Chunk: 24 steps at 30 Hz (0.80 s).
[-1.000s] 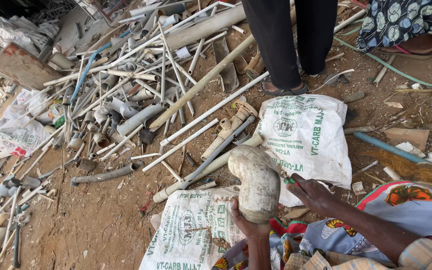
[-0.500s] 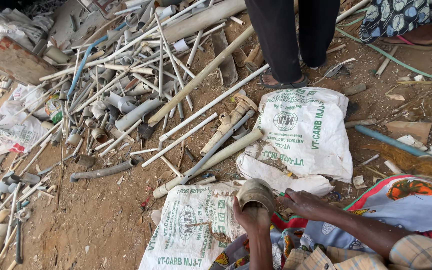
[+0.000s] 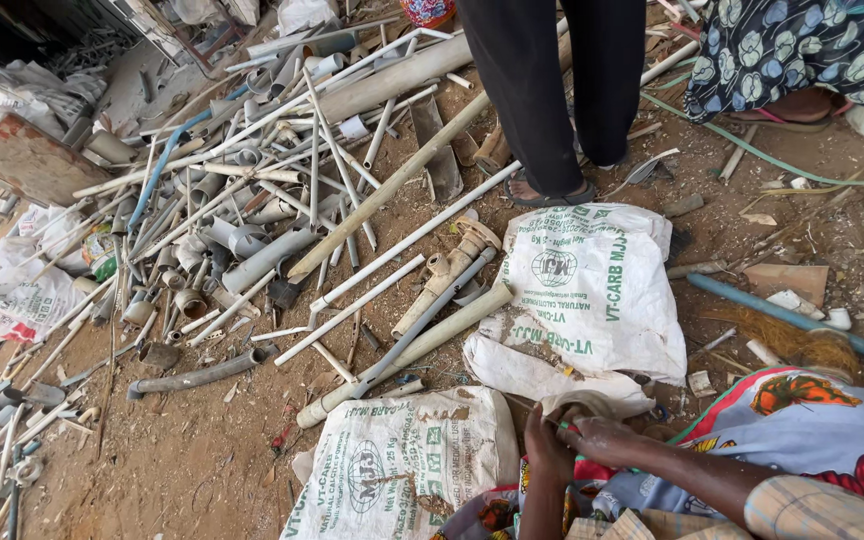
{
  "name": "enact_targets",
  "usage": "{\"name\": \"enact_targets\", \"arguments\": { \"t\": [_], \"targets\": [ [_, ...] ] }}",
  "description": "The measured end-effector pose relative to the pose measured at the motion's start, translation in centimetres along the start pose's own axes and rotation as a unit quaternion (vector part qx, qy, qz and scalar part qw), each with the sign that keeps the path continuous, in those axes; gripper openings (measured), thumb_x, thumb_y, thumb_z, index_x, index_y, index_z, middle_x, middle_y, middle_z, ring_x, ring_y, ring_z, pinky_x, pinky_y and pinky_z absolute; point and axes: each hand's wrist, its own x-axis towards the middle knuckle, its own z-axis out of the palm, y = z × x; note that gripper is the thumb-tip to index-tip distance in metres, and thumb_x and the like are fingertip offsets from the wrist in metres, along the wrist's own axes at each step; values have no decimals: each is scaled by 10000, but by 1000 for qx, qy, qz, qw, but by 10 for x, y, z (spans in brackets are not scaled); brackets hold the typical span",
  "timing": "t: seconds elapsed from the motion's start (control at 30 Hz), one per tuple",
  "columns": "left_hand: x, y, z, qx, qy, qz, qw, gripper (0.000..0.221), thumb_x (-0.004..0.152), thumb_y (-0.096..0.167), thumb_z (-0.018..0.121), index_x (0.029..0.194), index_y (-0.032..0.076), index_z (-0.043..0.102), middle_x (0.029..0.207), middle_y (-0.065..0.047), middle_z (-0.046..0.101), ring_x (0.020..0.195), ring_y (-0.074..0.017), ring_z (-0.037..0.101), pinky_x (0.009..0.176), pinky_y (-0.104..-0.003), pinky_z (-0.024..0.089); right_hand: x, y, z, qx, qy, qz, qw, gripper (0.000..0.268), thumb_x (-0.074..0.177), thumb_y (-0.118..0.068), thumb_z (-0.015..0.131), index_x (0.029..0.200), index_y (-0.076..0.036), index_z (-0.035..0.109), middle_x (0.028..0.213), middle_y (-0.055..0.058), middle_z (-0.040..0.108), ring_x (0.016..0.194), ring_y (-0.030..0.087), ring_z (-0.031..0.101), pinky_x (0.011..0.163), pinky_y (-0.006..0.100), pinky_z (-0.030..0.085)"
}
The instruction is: The person uses a knife to scrape and clean the inner and outer surfaces of a large PVC elbow joint while sitting on the ground at a recycling facility.
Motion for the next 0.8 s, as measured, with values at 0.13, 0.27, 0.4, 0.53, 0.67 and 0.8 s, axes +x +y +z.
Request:
{"name": "enact_targets", "arguments": {
  "t": [0.13,0.27,0.4,0.53,0.67,0.8],
  "targets": [
    [-3,3,16,90,-56,68,992,586,1022,486,497,1374,29,601,1209,-101,710,1064,-231,687,944,-383,551,12,12,-13,-11,17,76,997,706,1002,-626,419,1197,18,634,992,254,755,1005,372,753,986,513,531],
    [-9,1,16,259,-51,84,961,484,1023,363,525,1455,149,573,1143,-72,648,986,-175,604,852,-338,478,14,9,-21,32,131,44,990,771,966,-675,483,1234,36,615,1032,282,701,1023,432,684,912,549,526],
    [-13,-9,14,462,-91,150,869,552,1038,340,606,1516,77,521,1209,-88,648,1079,-192,598,926,-320,470,17,-1,-45,88,194,22,977,601,1010,-563,433,1178,-1,566,711,167,671,702,368,716,691,526,540],
    [-19,-16,4,641,-33,122,757,591,981,358,676,1473,59,543,1138,-141,756,1054,-221,712,944,-322,533,5,-18,-73,307,251,-26,918,427,1054,-461,484,1033,-43,572,593,47,494,502,233,507,495,429,418],
    [-22,-31,-7,752,-89,86,648,613,966,346,670,1491,69,518,1190,-140,708,1108,-219,662,975,-346,489,-22,-40,-115,480,268,-56,834,405,1063,-463,449,1029,-74,555,563,34,498,434,109,471,436,311,403],
    [-58,-73,-52,817,-13,53,575,623,967,361,659,1500,77,503,1235,-131,658,1150,-217,610,996,-376,444,-48,-28,-153,566,349,-144,733,457,1077,-504,451,1095,-55,535,650,32,552,487,102,505,481,277,437]
  ]
}}
